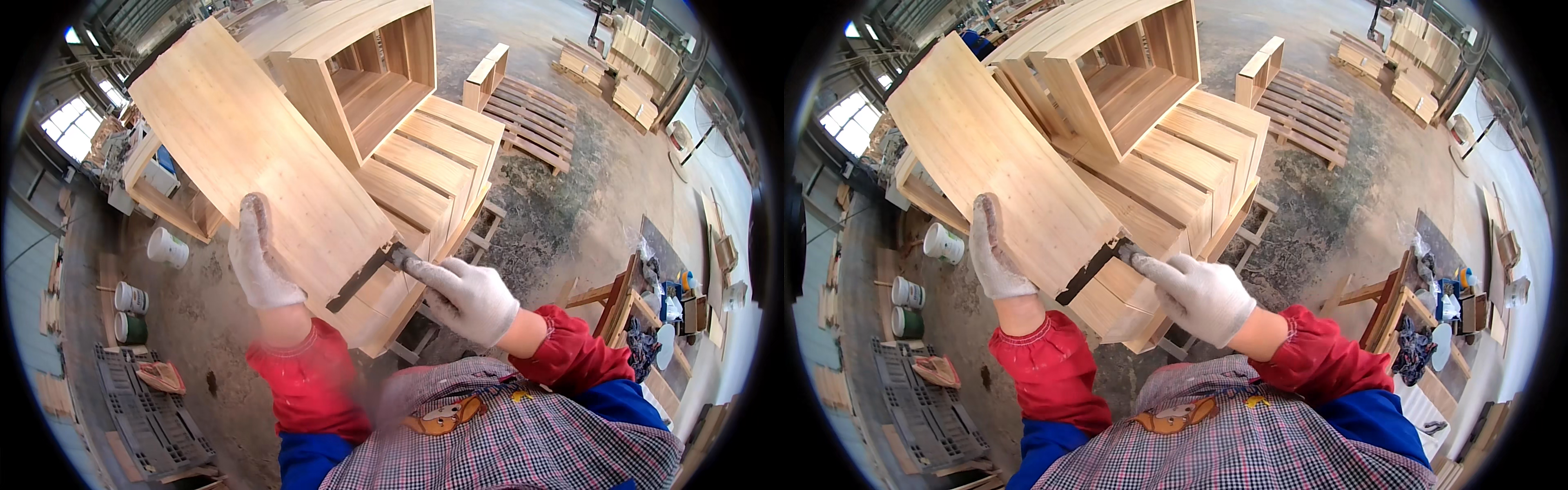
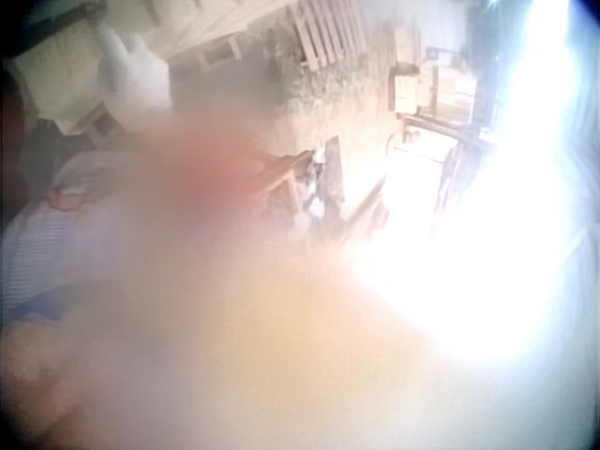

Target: The person applies a dark filler to the joints and seams of several wooden box frames using a putty knife, wipes away excess material, and places the frames onto a pallet.

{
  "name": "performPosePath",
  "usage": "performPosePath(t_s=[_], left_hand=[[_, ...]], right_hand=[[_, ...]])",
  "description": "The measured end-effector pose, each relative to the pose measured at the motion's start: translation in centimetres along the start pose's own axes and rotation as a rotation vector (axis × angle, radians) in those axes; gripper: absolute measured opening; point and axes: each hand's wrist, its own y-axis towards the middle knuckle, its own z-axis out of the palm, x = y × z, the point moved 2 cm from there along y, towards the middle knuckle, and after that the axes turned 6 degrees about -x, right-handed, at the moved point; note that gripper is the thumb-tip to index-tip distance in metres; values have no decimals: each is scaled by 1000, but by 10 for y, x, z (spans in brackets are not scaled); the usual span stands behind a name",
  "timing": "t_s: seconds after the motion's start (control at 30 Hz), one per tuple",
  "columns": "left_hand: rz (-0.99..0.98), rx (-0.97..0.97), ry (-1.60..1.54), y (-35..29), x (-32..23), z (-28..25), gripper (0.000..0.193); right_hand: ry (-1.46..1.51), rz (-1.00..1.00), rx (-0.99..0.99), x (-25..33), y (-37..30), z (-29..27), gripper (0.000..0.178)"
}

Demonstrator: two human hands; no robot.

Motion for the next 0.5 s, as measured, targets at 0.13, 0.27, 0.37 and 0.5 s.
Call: performPosePath(t_s=[0.13, 0.27, 0.37, 0.5], left_hand=[[196, 116, 151, 2, 7, -14, 47], [274, 140, 173, 5, 11, -17, 47], [281, 129, 189, 4, 12, -13, 47], [317, 155, 268, 4, 12, -12, 48]], right_hand=[[69, 30, -30, 2, -2, 2, 40], [98, -1, -114, -5, -4, 18, 39], [92, 0, -75, -7, -9, 16, 39], [110, -88, -32, -1, -2, 3, 40]])
